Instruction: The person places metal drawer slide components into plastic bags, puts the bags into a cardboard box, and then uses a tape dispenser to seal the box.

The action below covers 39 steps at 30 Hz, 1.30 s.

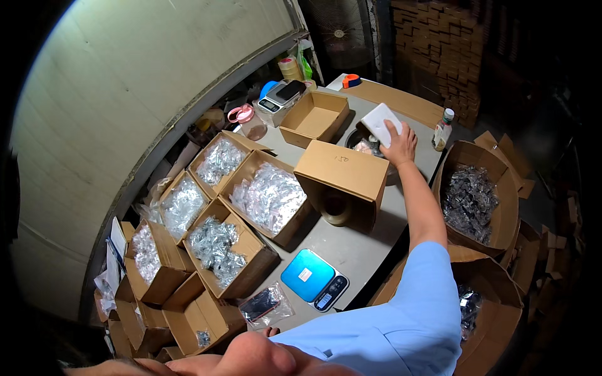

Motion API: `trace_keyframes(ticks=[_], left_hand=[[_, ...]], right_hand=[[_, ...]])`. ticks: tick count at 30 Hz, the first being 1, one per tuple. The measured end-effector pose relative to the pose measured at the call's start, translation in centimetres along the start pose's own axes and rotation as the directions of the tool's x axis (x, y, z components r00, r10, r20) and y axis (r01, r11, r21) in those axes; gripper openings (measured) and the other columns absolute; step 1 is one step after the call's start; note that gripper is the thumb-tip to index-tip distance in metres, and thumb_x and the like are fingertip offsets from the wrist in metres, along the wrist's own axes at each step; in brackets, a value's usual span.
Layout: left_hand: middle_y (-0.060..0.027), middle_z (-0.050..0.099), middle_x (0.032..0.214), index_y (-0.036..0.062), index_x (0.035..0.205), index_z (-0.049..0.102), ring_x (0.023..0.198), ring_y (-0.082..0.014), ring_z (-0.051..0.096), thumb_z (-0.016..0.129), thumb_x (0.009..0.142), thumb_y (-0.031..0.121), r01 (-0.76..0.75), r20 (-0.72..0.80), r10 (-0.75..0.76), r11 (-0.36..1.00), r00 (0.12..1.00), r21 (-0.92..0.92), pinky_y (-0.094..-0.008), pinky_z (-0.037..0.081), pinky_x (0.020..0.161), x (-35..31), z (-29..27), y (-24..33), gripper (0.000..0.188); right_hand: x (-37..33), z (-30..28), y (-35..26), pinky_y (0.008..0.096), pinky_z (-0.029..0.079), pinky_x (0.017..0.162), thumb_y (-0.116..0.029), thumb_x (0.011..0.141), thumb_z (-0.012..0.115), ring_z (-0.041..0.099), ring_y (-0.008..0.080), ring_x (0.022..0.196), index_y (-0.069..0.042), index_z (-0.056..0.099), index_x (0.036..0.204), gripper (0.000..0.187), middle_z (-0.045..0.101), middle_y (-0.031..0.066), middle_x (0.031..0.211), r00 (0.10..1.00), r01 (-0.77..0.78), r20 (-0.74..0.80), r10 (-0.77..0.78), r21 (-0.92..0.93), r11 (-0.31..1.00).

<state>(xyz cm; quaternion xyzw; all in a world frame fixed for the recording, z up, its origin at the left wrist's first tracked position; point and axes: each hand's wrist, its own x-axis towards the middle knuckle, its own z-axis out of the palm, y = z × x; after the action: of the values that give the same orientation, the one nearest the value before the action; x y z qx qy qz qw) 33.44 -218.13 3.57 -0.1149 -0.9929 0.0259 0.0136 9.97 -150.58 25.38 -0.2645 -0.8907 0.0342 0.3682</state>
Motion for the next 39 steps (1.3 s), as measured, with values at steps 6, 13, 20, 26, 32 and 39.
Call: trace_keyframes(ticks=[6,13,20,26,32,39], left_hand=[[-0.0096,0.054,0.094,0.0126,0.094,0.061,0.092,-0.0297,0.052,0.061,0.069,0.047,-0.037,-0.109,0.033,0.999,0.994,-0.03,-0.0474,0.041,0.074,-0.6,-0.8,0.5,0.042],[-0.0105,0.052,0.096,0.0116,0.092,0.059,0.093,-0.0309,0.049,0.06,0.069,0.041,-0.082,-0.273,0.037,0.984,0.961,-0.158,-0.0468,0.039,0.073,-2.4,-2.8,1.7,0.037],[-0.0129,0.05,0.105,0.0085,0.1,0.058,0.098,-0.0326,0.046,0.057,0.078,0.036,-0.08,-0.179,0.034,0.963,0.983,-0.256,-0.0491,0.036,0.075,-1.2,-8.7,3.5,0.036],[-0.0144,0.048,0.114,0.009,0.105,0.056,0.106,-0.0331,0.043,0.056,0.081,0.037,-0.009,-0.072,-0.014,0.951,0.997,-0.309,-0.0493,0.034,0.083,-2.1,-7.5,2.6,0.037],[-0.0131,0.045,0.115,0.0117,0.107,0.054,0.108,-0.0323,0.039,0.06,0.079,0.037,-0.01,-0.09,-0.024,0.933,0.996,-0.36,-0.0482,0.031,0.087,-1.7,-7.8,2.8,0.039],[-0.0101,0.038,0.115,0.0167,0.113,0.043,0.108,-0.0307,0.035,0.069,0.072,0.031,-0.012,-0.15,-0.042,0.94,0.988,-0.341,-0.0471,0.027,0.088,-2.1,-7.3,1.8,0.05]], right_hand=[[1.2,-2.7,0.4,0.0451,0.028,0.096,-0.021,0.051,0.078,0.036,0.0327,0.116,-0.038,0.038,0.128,0.088,0.034,0.0134,0.129,0.917,0.382,-0.094,-0.388,-0.078,0.921],[4.8,-9.2,-1.3,0.0416,0.036,0.093,-0.019,0.062,0.075,0.043,0.0344,0.11,-0.02,0.04,0.128,0.075,0.042,0.0155,0.124,0.884,0.072,-0.455,0.104,0.352,0.933],[0.7,-21.4,-7.2,0.0297,0.043,0.089,-0.01,0.079,0.064,0.051,0.0171,0.103,-0.009,0.035,0.13,0.059,0.05,0.007,0.115,0.943,-0.314,0.33,0.042,0.923,-0.224],[-11.3,-20.3,-18.6,0.0276,0.047,0.076,-0.012,0.077,0.058,0.053,0.0156,0.092,-0.008,0.046,0.115,0.04,0.052,0.0054,0.1,0.557,-0.783,0.762,-0.33,0.614,0.095],[-19.6,-6.8,-15.0,0.031,0.049,0.074,-0.01,0.079,0.059,0.056,0.0163,0.084,-0.008,0.051,0.111,0.033,0.056,0.0054,0.095,0.122,-0.889,0.93,-0.348,0.258,0.378],[-14.3,-5.5,-28.4,0.0426,0.048,0.076,-0.023,0.079,0.061,0.06,0.036,0.085,0.0,0.064,0.091,0.026,0.064,0.0179,0.09,0.577,0.185,0.579,-0.576,0.594,0.783]])
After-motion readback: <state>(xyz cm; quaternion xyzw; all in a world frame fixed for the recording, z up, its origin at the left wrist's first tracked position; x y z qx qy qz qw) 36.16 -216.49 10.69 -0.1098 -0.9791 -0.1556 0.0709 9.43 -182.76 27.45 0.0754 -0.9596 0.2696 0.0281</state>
